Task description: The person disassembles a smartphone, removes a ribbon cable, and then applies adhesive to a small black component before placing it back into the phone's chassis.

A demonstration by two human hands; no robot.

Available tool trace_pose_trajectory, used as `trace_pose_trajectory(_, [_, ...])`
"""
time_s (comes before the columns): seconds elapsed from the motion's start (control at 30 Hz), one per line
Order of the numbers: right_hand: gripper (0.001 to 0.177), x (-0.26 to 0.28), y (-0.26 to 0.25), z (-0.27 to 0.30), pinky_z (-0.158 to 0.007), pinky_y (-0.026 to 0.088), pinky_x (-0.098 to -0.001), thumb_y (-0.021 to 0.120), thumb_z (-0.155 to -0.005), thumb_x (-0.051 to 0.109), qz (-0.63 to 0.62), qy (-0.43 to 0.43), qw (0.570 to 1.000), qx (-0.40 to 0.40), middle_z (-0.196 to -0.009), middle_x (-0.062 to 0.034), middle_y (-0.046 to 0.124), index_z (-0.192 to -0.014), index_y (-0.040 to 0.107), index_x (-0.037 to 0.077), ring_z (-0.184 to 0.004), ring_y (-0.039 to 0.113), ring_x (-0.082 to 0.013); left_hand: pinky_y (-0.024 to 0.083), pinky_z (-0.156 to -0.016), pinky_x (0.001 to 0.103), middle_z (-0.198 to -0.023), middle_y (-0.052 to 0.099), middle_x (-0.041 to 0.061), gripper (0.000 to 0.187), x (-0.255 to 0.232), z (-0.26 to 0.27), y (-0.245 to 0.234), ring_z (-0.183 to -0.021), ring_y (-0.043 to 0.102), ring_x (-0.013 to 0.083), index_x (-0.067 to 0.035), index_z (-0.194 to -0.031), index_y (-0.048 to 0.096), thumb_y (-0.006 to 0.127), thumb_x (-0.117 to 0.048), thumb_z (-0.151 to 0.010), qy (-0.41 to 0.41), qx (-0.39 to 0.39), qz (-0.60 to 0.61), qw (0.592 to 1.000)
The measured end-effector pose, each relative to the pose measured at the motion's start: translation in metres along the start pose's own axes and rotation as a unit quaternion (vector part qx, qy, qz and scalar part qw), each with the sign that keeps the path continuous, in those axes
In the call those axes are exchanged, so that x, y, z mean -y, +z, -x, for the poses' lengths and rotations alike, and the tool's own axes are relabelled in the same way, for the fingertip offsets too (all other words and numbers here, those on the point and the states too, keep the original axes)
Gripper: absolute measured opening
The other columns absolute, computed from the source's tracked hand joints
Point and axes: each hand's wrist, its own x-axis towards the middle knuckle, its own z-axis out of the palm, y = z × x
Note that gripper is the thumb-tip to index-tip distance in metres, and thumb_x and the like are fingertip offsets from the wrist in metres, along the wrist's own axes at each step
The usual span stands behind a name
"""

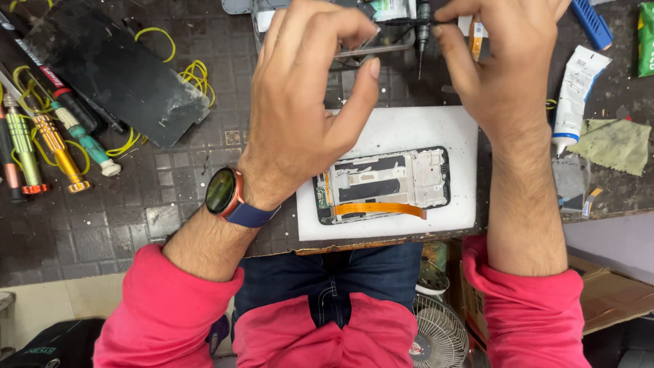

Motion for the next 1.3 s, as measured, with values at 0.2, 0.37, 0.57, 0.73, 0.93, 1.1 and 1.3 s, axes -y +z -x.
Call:
trace_pose_trajectory(0.2, [0.020, 0.004, -0.003, -0.001, -0.095, 0.037, -0.0368, 0.079, -0.096, -0.005, -0.030, -0.046, 0.998, -0.033, -0.103, -0.0011, 0.068, -0.098, 0.064, 0.008, -0.102, 0.057, -0.0213, 0.048, -0.101, 0.036, -0.126, 0.057, 0.006, 0.041, 0.007, 0.005, 0.005, -0.116, 0.057, 0.0245, -0.009, -0.136, 0.055, 0.077, -0.010, -0.102, -0.008, -0.001, -0.048, 0.999])
trace_pose_trajectory(0.37, [0.018, 0.008, -0.006, 0.001, -0.091, 0.039, -0.0376, 0.081, -0.092, -0.001, -0.031, -0.080, 0.995, -0.047, -0.101, -0.0024, 0.067, -0.092, 0.066, 0.009, -0.099, 0.054, -0.0232, 0.049, -0.100, 0.037, -0.124, 0.058, 0.007, 0.037, 0.007, 0.004, 0.005, -0.116, 0.058, 0.0249, -0.008, -0.133, 0.058, 0.077, -0.009, -0.102, -0.014, -0.005, -0.050, 0.999])
trace_pose_trajectory(0.57, [0.020, 0.005, -0.008, -0.001, -0.087, 0.039, -0.0396, 0.086, -0.092, -0.002, -0.031, -0.127, 0.989, -0.076, -0.100, -0.0054, 0.066, -0.092, 0.069, 0.009, -0.096, 0.053, -0.0252, 0.051, -0.097, 0.035, -0.116, 0.060, 0.005, 0.028, 0.005, 0.003, 0.002, -0.111, 0.060, 0.0234, -0.010, -0.124, 0.064, 0.082, -0.008, -0.102, -0.003, -0.001, -0.022, 1.000])
trace_pose_trajectory(0.73, [0.026, 0.002, -0.009, 0.001, -0.081, 0.041, -0.0395, 0.093, -0.094, 0.001, -0.038, -0.119, 0.988, -0.093, -0.098, -0.0060, 0.065, -0.091, 0.068, 0.007, -0.091, 0.053, -0.0260, 0.051, -0.096, 0.033, -0.116, 0.060, 0.004, 0.030, 0.004, 0.002, 0.000, -0.111, 0.061, 0.0225, -0.010, -0.122, 0.064, 0.086, -0.008, -0.102, 0.015, -0.002, 0.015, 1.000])
trace_pose_trajectory(0.93, [0.026, 0.000, -0.006, 0.003, -0.070, 0.040, -0.0327, 0.092, -0.091, -0.003, -0.046, -0.093, 0.991, -0.087, -0.096, -0.0080, 0.063, -0.093, 0.067, 0.005, -0.084, 0.055, -0.0209, 0.053, -0.096, 0.032, -0.116, 0.061, 0.003, 0.029, 0.003, 0.003, -0.001, -0.111, 0.062, 0.0200, -0.010, -0.123, 0.064, 0.084, -0.009, -0.102, 0.007, -0.002, 0.032, 0.999])
trace_pose_trajectory(1.1, [0.026, -0.002, -0.009, 0.006, -0.074, 0.042, -0.0315, 0.088, -0.089, -0.011, -0.088, -0.091, 0.989, -0.072, -0.096, -0.0103, 0.064, -0.105, 0.071, 0.002, -0.088, 0.057, -0.0215, 0.052, -0.093, 0.031, -0.110, 0.065, 0.002, 0.023, 0.002, 0.000, -0.005, -0.106, 0.063, 0.0199, -0.009, -0.116, 0.068, 0.086, -0.012, -0.103, 0.008, -0.018, 0.032, 0.999])
trace_pose_trajectory(1.3, [0.025, -0.010, -0.004, 0.006, -0.074, 0.042, -0.0302, 0.080, -0.089, -0.012, -0.143, -0.104, 0.981, -0.079, -0.097, -0.0115, 0.068, -0.110, 0.070, -0.002, -0.084, 0.056, -0.0200, 0.050, -0.088, 0.033, -0.105, 0.067, 0.002, 0.020, 0.002, -0.003, -0.009, -0.098, 0.064, 0.0199, -0.008, -0.112, 0.071, 0.087, -0.011, -0.101, 0.029, -0.021, 0.016, 0.999])
